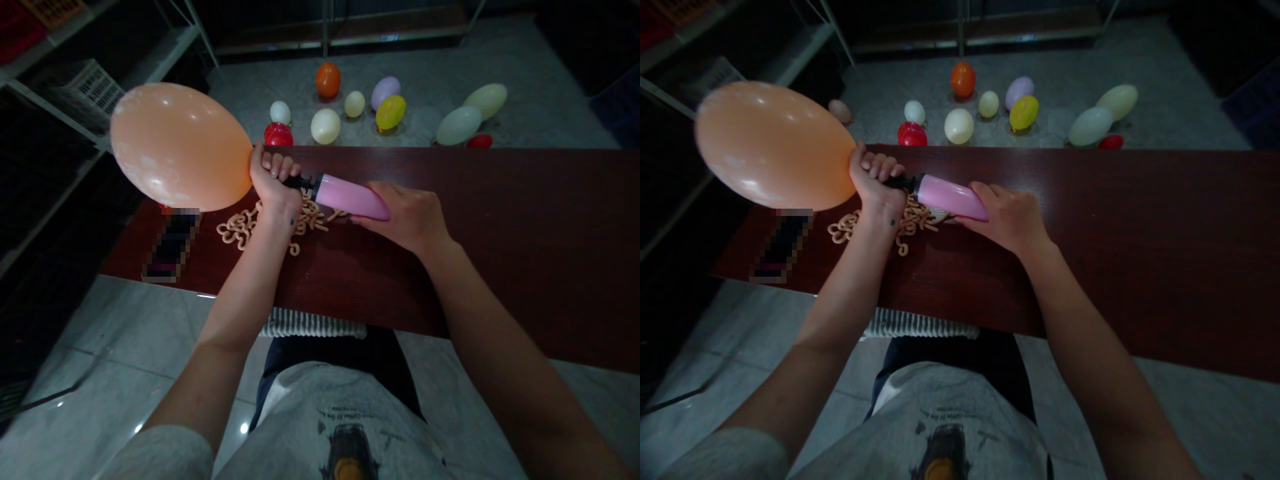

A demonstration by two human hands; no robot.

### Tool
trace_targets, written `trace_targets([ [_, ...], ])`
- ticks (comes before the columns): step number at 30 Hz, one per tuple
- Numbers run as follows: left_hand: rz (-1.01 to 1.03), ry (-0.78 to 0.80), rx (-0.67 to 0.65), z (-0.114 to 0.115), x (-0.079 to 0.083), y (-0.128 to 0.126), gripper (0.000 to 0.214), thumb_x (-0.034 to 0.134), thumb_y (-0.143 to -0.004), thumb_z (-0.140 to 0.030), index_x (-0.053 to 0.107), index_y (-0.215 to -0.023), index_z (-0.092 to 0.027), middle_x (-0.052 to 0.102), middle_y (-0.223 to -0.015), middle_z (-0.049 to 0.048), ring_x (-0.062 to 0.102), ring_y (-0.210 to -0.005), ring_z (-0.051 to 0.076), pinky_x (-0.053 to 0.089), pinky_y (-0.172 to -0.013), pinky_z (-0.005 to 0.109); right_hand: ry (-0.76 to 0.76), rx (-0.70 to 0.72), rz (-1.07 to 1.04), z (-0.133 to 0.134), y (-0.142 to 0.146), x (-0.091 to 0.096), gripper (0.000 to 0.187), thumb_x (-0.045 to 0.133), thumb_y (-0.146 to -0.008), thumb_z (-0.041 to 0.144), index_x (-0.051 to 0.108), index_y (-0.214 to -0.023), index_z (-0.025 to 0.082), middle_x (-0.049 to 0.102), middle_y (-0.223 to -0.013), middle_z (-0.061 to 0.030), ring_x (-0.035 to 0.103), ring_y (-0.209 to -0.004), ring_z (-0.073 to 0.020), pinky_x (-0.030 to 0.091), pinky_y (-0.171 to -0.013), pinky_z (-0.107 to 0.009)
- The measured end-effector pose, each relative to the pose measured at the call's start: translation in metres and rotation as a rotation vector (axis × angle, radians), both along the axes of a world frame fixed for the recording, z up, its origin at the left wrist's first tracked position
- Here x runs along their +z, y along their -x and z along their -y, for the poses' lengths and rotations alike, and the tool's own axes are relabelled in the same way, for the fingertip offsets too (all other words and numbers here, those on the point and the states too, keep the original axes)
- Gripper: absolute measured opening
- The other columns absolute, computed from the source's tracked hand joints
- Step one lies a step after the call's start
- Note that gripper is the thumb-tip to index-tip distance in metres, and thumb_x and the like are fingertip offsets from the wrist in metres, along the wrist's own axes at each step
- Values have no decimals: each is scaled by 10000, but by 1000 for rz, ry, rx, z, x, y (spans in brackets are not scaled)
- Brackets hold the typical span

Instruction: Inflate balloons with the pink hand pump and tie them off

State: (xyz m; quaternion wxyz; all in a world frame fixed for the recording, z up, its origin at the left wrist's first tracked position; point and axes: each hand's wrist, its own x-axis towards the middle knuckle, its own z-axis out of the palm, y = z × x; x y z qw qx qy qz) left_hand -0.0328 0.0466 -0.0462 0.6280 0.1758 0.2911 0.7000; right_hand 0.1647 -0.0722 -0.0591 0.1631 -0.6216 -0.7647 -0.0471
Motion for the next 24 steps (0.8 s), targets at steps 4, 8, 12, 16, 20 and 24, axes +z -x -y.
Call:
trace_targets([
  [4,10,-6,8,-1,-1,0,596,446,-915,-618,323,-501,-207,229,-419,-46,301,-361,100,310,-402,251,-13,2,-2,0,0,0,618,486,-860,636,554,-1283,190,680,-1186,-107,650,-970,-272,421,-759,-344],
  [8,19,0,7,0,2,0,594,452,-922,-600,291,-505,-209,210,-413,-55,263,-346,91,293,-386,246,1,-2,-14,-1,-1,0,633,483,-843,656,553,-1290,212,683,-1179,-106,645,-982,-288,425,-746,-357],
  [12,12,78,46,-2,5,3,586,400,-948,-591,257,-523,-214,205,-403,-56,239,-339,91,289,-381,239,3,15,-48,-4,-2,-3,661,457,-834,689,541,-1315,244,682,-1178,-99,635,-1008,-296,434,-749,-370],
  [16,17,74,75,-9,4,13,575,385,-961,-572,246,-532,-214,206,-399,-58,230,-336,90,284,-381,239,-9,12,-32,-6,-6,-4,657,479,-833,673,525,-1339,256,670,-1201,-95,625,-1029,-289,440,-772,-373],
  [20,16,31,97,-21,0,29,587,438,-925,-601,248,-528,-213,204,-396,-63,232,-337,90,283,-385,246,-42,-29,16,-6,-11,-2,657,515,-812,679,549,-1318,261,672,-1191,-95,626,-1006,-289,433,-786,-371],
  [24,57,-12,116,-29,-2,44,589,464,-918,-586,247,-519,-211,199,-385,-65,223,-330,90,265,-384,250,-63,-25,21,-5,-18,2,615,523,-829,645,561,-1309,263,654,-1229,-111,612,-1036,-295,432,-796,-379],
])
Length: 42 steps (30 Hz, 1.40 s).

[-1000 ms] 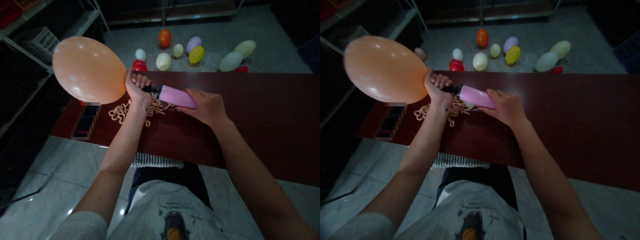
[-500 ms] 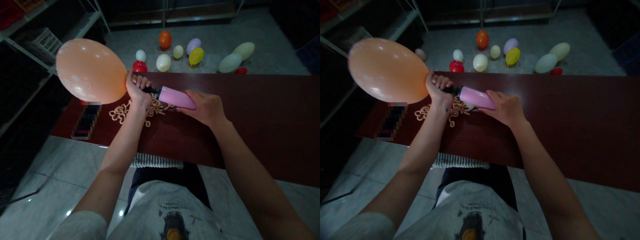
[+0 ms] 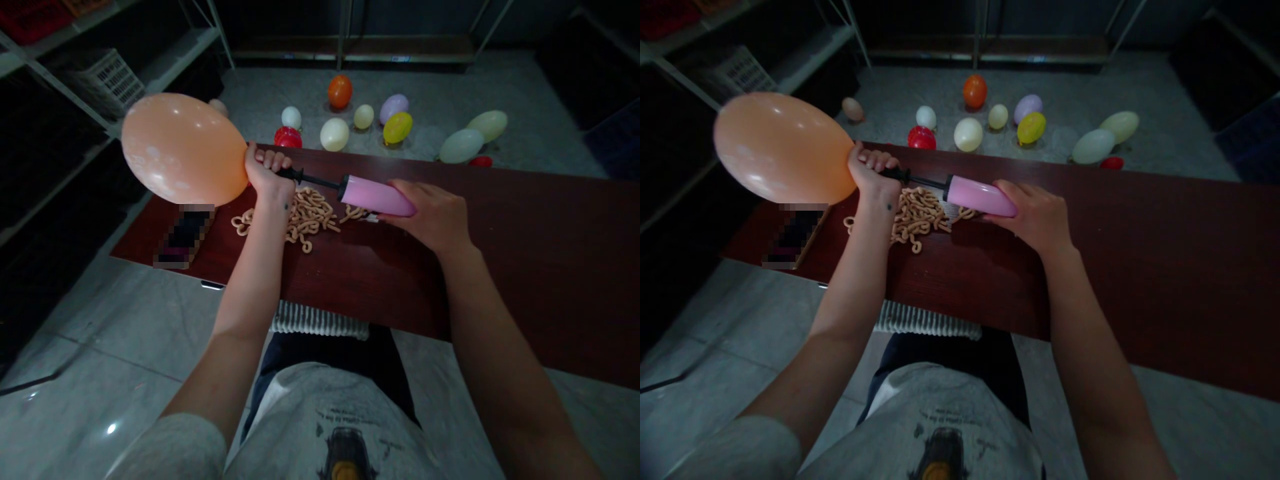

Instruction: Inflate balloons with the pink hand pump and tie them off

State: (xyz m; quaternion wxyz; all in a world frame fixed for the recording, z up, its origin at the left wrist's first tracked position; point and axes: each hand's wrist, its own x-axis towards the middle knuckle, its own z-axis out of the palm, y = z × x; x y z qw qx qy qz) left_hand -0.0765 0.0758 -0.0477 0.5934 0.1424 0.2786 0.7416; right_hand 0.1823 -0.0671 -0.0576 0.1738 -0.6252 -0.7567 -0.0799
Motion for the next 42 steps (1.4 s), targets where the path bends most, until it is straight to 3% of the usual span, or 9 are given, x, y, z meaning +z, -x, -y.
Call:
trace_targets([
  [5,-20,78,58,-1,2,4,586,403,-957,-547,226,-514,-206,197,-377,-62,210,-328,91,260,-387,249,-3,26,-40,1,-6,2,569,531,-846,589,539,-1327,285,635,-1265,-110,596,-1074,-319,436,-802,-411],
  [10,-80,-26,36,-3,-3,2,615,514,-898,-565,215,-497,-207,165,-394,-74,202,-333,82,251,-393,250,-17,7,-32,2,-5,0,570,536,-841,594,578,-1282,235,658,-1215,-127,615,-1027,-300,437,-811,-385],
  [17,-53,-39,36,-3,-7,3,599,475,-902,-590,255,-498,-206,180,-394,-66,230,-335,87,269,-389,243,-59,-11,26,1,-4,-4,560,538,-839,603,593,-1243,219,687,-1131,-114,631,-952,-258,419,-763,-336],
  [24,-54,154,27,18,6,-22,595,397,-920,-633,290,-521,-205,244,-386,-46,296,-343,96,305,-411,250,-18,-9,19,2,2,-3,593,524,-825,630,567,-1269,240,692,-1085,-100,628,-929,-277,418,-735,-362],
  [33,-108,113,-111,35,8,-47,611,414,-906,-656,283,-503,-215,217,-374,-48,257,-344,103,294,-404,251,78,8,-42,8,20,5,566,457,-849,617,556,-1283,269,692,-1119,-97,629,-951,-291,423,-702,-376],
  [42,-142,56,-143,34,3,-45,601,439,-905,-644,306,-511,-209,231,-393,-43,306,-355,106,312,-417,259,82,15,-57,5,21,2,608,472,-838,635,548,-1301,248,682,-1178,-94,642,-976,-285,434,-752,-370],
])
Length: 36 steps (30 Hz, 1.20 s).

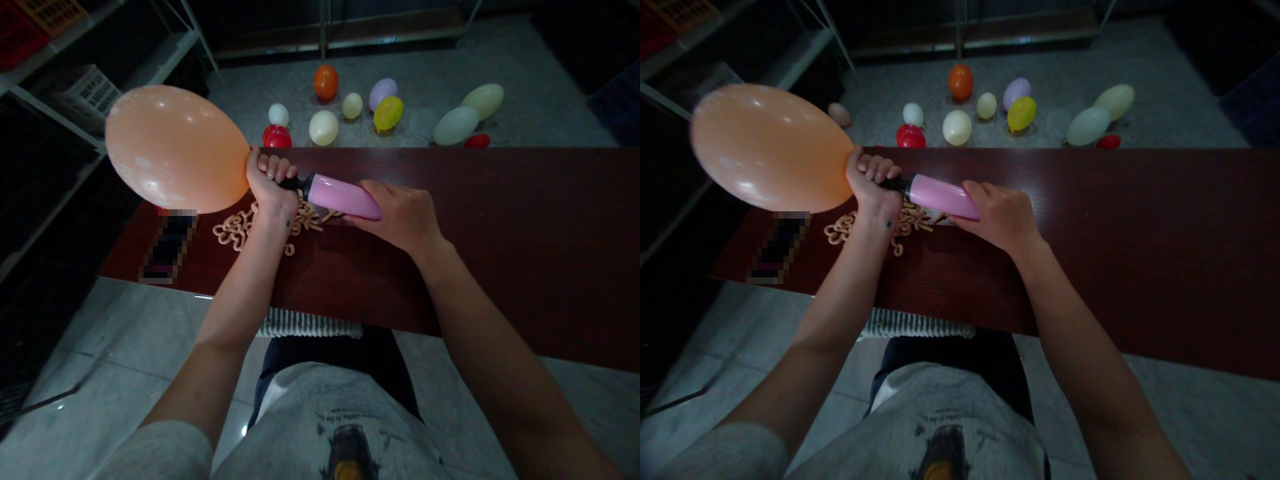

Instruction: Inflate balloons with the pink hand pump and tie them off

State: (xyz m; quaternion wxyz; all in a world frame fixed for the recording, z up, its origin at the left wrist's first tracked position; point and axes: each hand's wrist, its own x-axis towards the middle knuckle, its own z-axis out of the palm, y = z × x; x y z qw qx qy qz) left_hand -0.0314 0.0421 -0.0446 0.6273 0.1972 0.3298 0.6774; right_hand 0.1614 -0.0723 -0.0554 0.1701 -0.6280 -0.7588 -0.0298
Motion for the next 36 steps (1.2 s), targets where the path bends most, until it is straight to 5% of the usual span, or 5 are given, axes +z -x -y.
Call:
trace_targets([
  [6,28,-88,-24,-3,-1,2,594,463,-938,-549,300,-483,-206,171,-404,-51,250,-341,99,296,-395,252,-34,17,-8,-2,0,-4,618,480,-832,657,560,-1286,245,683,-1185,-87,646,-984,-280,446,-773,-361],
  [17,51,-22,63,-7,2,7,627,454,-871,-691,315,-502,-204,193,-429,-55,243,-367,93,298,-408,248,-57,16,8,-5,5,-6,646,478,-832,664,546,-1309,233,674,-1188,-126,636,-1004,-288,453,-783,-381],
  [36,140,12,151,-23,-1,29,572,507,-897,-595,302,-531,-208,216,-430,-61,282,-361,92,298,-408,241,-165,13,97,-7,-6,-7,621,507,-839,654,583,-1277,220,687,-1163,-100,650,-957,-248,422,-751,-321],
])
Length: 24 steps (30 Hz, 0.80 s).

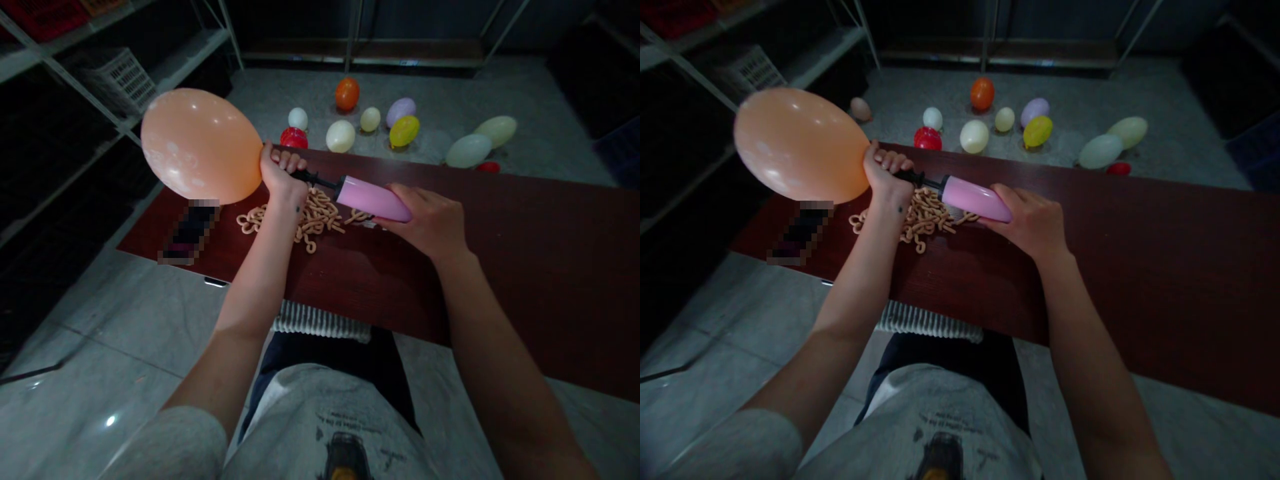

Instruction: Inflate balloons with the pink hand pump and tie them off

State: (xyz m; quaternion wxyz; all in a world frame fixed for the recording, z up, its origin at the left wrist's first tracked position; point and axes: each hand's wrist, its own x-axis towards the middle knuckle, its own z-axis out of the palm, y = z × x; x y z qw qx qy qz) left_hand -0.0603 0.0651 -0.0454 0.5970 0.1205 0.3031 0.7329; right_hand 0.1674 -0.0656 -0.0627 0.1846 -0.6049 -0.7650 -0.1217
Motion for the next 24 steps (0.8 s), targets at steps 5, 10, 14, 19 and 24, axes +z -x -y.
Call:
trace_targets([
  [5,49,21,2,6,6,-2,566,478,-935,-546,276,-530,-207,208,-420,-67,229,-343,81,274,-392,235,7,-7,-7,1,-2,0,635,533,-831,641,588,-1278,193,693,-1137,-116,647,-943,-243,418,-758,-315],
  [10,49,10,-17,10,8,-6,570,506,-929,-525,271,-521,-203,206,-415,-69,225,-338,80,268,-399,241,66,-25,-51,2,-3,-1,631,515,-826,663,582,-1277,226,688,-1160,-104,637,-967,-254,422,-778,-334],
  [14,74,-10,-35,12,6,-9,558,498,-945,-485,276,-520,-201,207,-407,-70,212,-332,76,255,-395,241,66,-27,-38,2,-3,0,608,532,-830,635,587,-1264,213,692,-1151,-113,639,-943,-245,409,-759,-324],
  [19,88,57,-29,19,12,-15,561,431,-960,-539,305,-535,-195,242,-407,-58,261,-333,77,289,-401,236,48,-22,-36,2,-8,0,587,547,-831,609,591,-1259,210,694,-1147,-96,648,-950,-244,419,-757,-320],
  [24,77,88,-29,25,16,-21,548,418,-963,-544,317,-553,-196,241,-415,-56,284,-336,84,301,-400,230,56,-33,-34,2,-8,-2,603,546,-820,632,595,-1253,215,696,-1147,-99,655,-942,-257,432,-759,-330],
])
